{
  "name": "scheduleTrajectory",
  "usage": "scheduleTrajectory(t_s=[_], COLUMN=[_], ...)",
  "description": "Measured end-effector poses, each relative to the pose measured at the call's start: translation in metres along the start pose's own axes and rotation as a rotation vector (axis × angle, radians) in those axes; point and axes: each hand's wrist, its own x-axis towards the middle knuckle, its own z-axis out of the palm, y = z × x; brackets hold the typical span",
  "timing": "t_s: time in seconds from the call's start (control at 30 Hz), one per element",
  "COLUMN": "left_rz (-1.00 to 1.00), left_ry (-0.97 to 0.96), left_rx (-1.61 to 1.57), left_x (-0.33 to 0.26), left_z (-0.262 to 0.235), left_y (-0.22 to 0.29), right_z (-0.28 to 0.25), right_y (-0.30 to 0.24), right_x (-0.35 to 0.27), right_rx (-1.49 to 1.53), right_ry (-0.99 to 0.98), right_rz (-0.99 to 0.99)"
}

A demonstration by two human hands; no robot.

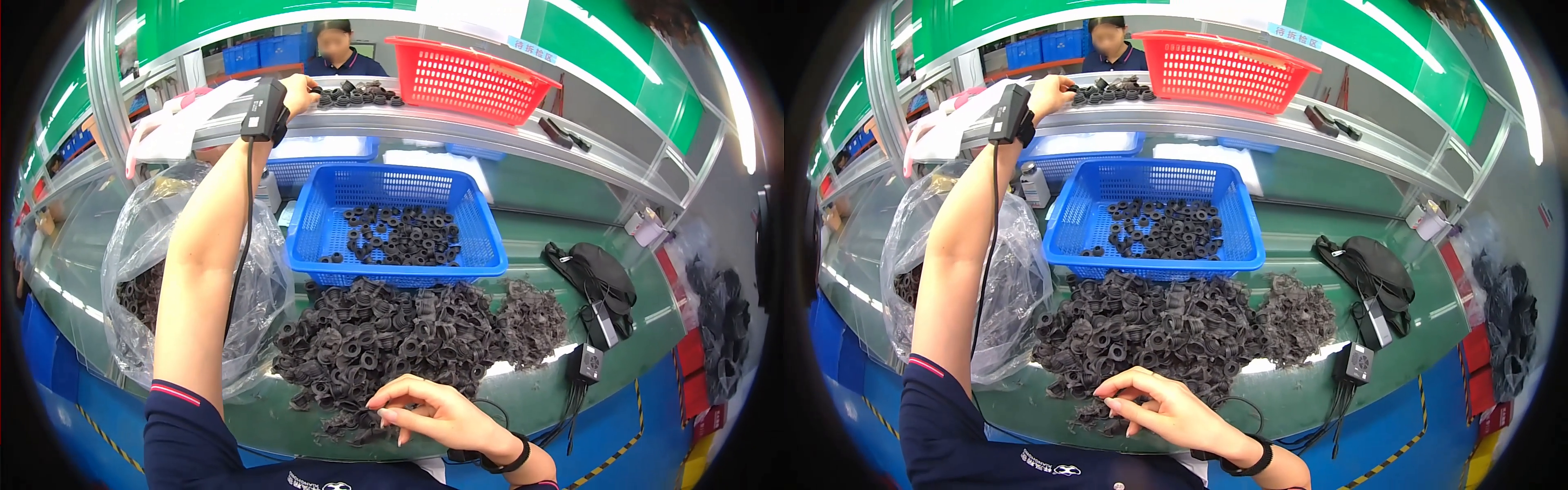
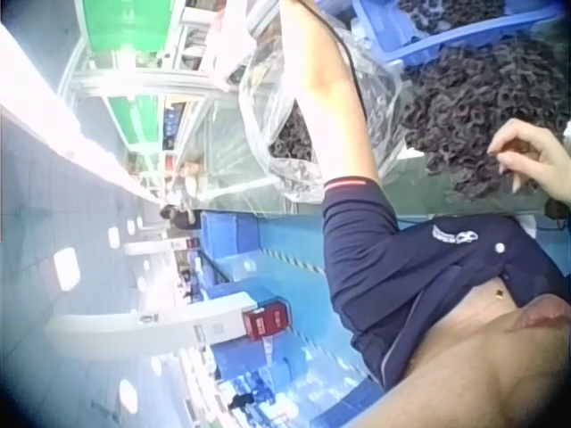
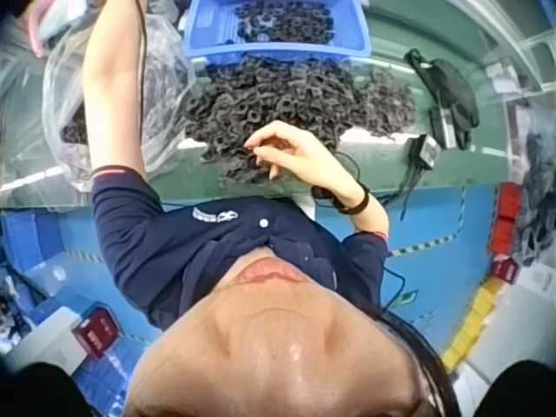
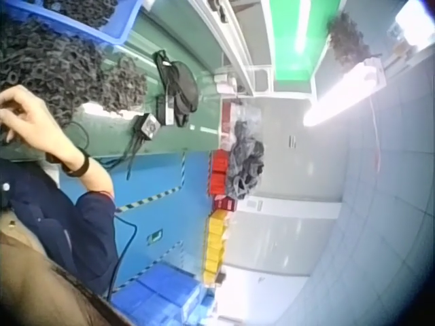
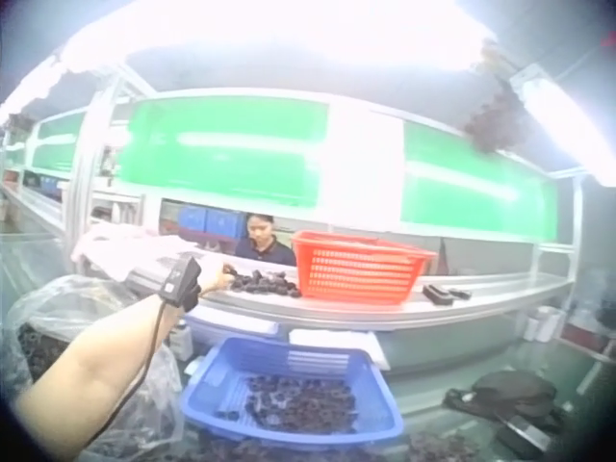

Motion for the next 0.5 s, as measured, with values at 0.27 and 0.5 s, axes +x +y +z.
scheduleTrajectory(t_s=[0.27,0.5], left_rz=[-0.041,0.097], left_ry=[0.095,0.212], left_rx=[0.099,-0.092], left_x=[0.006,0.001], left_z=[0.022,0.012], left_y=[0.016,0.018], right_z=[-0.006,-0.004], right_y=[0.0,-0.001], right_x=[-0.004,-0.003], right_rx=[-0.011,-0.037], right_ry=[0.028,0.023], right_rz=[-0.001,0.038])
